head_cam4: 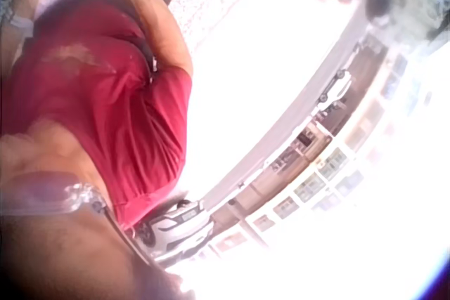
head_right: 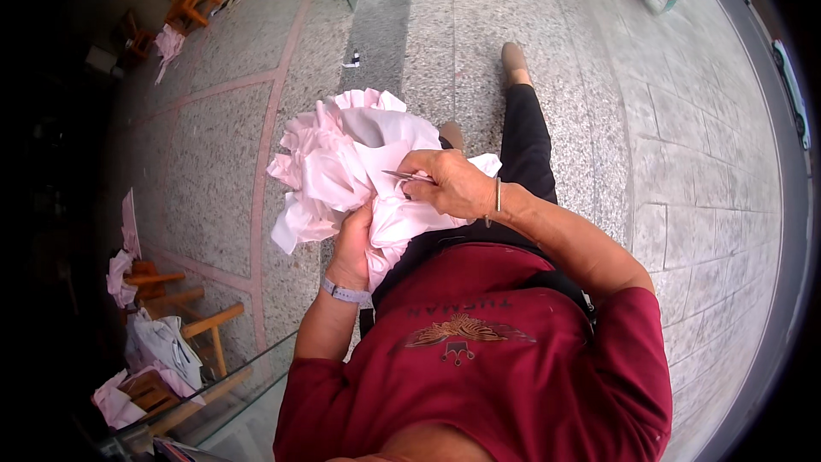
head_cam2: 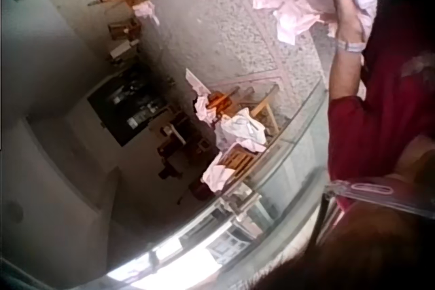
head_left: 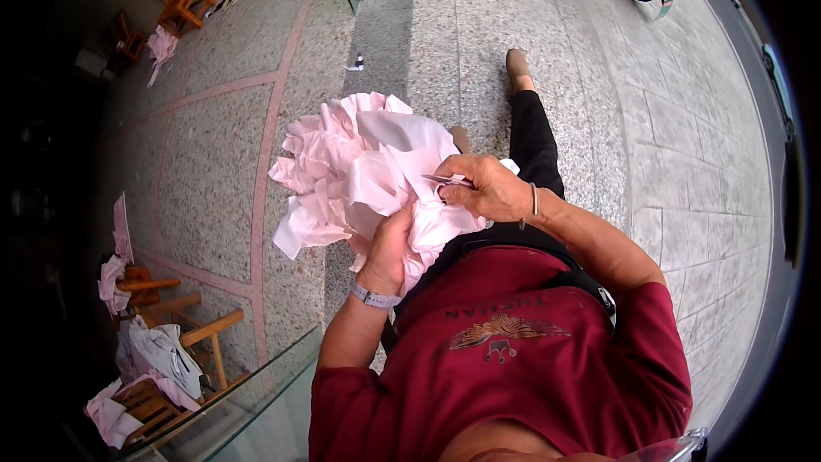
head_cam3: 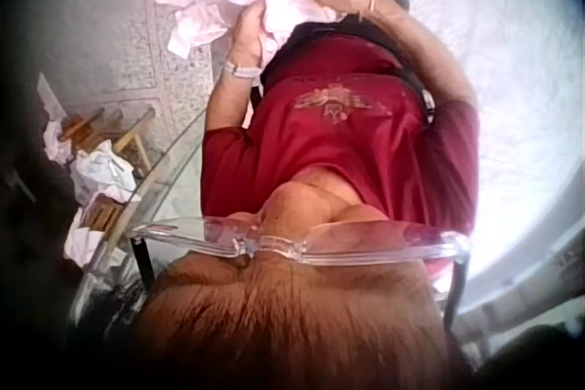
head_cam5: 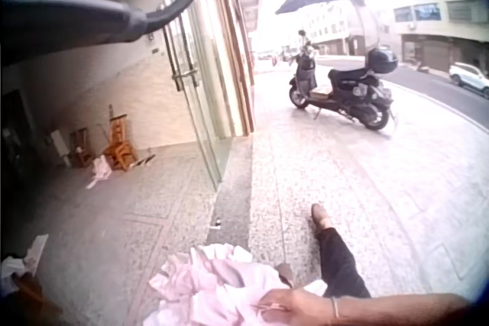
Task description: The person cuts along the edges of a pink fabric garment using scissors while holding it in their hands.
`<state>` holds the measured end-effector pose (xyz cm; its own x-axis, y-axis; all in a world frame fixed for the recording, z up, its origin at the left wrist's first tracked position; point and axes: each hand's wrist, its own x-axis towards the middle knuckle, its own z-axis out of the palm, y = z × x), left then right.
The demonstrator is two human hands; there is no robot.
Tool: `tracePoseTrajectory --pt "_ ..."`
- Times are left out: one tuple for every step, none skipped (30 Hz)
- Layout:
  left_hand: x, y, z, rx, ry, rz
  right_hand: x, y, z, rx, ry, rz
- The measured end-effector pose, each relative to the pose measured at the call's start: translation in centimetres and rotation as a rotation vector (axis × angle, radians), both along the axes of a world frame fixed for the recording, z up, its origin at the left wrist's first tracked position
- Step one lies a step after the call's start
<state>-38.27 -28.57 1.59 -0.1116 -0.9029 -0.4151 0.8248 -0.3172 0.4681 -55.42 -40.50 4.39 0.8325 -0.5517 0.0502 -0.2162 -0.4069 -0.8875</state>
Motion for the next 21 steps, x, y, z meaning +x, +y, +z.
tracePoseTrajectory --pt "0.2 0.0 0.0 -0.005 0.021 0.024 0.1 0.1 1.1 0.030 0.073 -0.019" --pt "0.5 0.1 0.2 -0.008 0.003 0.034 0.3 0.2 1.7 0.060 0.147 -0.038" --pt "0.7 -0.1 0.5 -0.015 -0.013 0.034 0.3 0.1 1.7 0.121 0.110 -0.055" --pt "1.0 -0.2 0.8 -0.022 -0.028 0.034 0.2 -0.1 1.7 0.181 0.073 -0.071" --pt "1.3 -0.2 1.2 -0.043 -0.032 0.023 0.2 -0.3 1.8 0.241 0.036 -0.086" --pt "1.5 -0.2 1.4 -0.027 -0.135 0.038 0.3 -0.5 1.9 0.264 0.014 -0.097" --pt "1.8 -0.2 1.5 -0.012 -0.239 0.054 0.4 -0.7 2.1 0.286 -0.007 -0.108" --pt "2.1 -0.2 1.6 0.005 -0.342 0.069 0.5 -1.0 2.5 0.308 -0.029 -0.120" --pt "3.0 -0.2 0.4 0.000 -0.513 0.100 0.6 -1.3 4.0 0.266 0.075 -0.153" --pt "4.0 -0.3 0.5 -0.085 -0.635 0.048 0.5 -2.0 4.4 0.062 0.046 -0.132" --pt "5.1 -0.5 0.8 -0.172 -0.756 -0.006 0.1 -3.0 4.8 -0.141 0.016 -0.109" --pt "6.1 -0.7 0.9 -0.256 -0.878 -0.056 -0.1 -3.8 5.1 -0.344 -0.017 -0.081" --pt "7.0 -1.0 1.3 -0.254 -0.949 0.017 -0.1 -4.2 7.3 -0.472 0.064 -0.119" --pt "7.8 -1.4 1.8 -0.251 -1.019 0.091 0.1 -4.9 9.4 -0.462 0.076 -0.150" --pt "8.6 -1.6 2.6 -0.246 -1.090 0.166 0.4 -5.2 12.0 -0.418 0.090 -0.231" --pt "9.5 -1.6 3.3 -0.244 -1.160 0.241 0.5 -6.5 13.6 -0.559 -0.052 -0.256" --pt "10.7 -1.2 4.2 -0.193 -1.101 0.329 0.5 -7.3 16.4 -0.630 0.000 -0.346" --pt "12.0 -0.7 5.0 -0.147 -1.041 0.413 0.1 -9.2 17.9 -0.702 -0.143 -0.390" --pt "13.8 0.0 5.0 -0.226 -0.978 0.442 -1.2 -11.4 19.9 -0.644 -0.103 -0.447" --pt "15.4 0.8 4.9 -0.299 -0.917 0.472 -0.8 -11.9 21.5 -0.779 -0.267 -0.563" --pt "15.8 0.9 5.9 -0.226 -0.880 0.547 -0.7 -13.5 21.7 -0.822 -0.281 -0.582"
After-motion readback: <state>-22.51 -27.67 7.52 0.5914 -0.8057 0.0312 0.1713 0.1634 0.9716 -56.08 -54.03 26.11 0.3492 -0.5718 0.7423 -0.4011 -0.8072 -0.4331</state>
